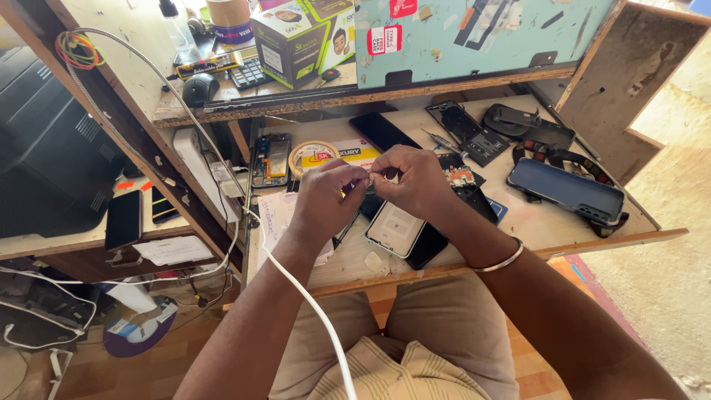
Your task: The person counts a stack of banknotes and sets them aside, then works on a disassembled smartphone on the workbench. They manipulate small components and screws by hand, then use a screwdriver on the phone's internal parts and press a component into place.
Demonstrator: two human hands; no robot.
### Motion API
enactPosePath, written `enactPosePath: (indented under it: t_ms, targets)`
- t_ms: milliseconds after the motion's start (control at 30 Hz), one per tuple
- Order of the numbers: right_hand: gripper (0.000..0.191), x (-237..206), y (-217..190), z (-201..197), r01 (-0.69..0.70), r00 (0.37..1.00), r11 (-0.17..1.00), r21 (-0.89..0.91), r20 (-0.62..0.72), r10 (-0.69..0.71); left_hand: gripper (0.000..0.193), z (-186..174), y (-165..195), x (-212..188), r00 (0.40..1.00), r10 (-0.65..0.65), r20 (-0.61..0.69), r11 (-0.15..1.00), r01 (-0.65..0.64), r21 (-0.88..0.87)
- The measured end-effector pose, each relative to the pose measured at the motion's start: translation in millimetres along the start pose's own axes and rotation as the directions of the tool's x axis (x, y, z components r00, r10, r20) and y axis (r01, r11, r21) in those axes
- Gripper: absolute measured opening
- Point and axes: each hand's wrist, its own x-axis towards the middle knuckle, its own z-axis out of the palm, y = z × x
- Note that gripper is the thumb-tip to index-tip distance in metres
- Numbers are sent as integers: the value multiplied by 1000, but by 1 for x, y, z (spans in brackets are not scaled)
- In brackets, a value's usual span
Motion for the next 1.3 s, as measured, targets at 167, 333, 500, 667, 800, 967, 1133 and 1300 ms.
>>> enactPosePath:
  t_ms: [167,333,500,667,800,967,1133,1300]
  targets:
    - [15,-1,1,0,-19,1000,999,36,19,18,10,0,-1,0,1000,0,6,1000,0,-9]
    - [13,0,2,-1,-2,999,996,86,32,-1,11,0,0,1,999,-33,17,999,33,-14]
    - [12,0,0,-3,-36,998,995,88,45,32,11,0,2,1,999,-53,11,998,53,-21]
    - [13,-2,-2,-4,-54,998,998,13,42,54,10,-1,2,0,1000,23,-20,1000,-23,-21]
    - [14,-1,1,-3,-94,994,995,23,55,93,11,-2,2,-2,999,31,-16,997,-32,-65]
    - [14,-1,4,-1,-34,998,998,45,53,31,10,-1,0,-2,999,33,-13,997,-33,-68]
    - [14,-2,0,-3,-60,997,998,8,52,59,12,0,0,0,1000,-1,-22,999,1,-37]
    - [15,-1,-3,-4,-75,995,997,26,61,74,12,-1,2,-1,1000,2,-26,999,-3,-42]
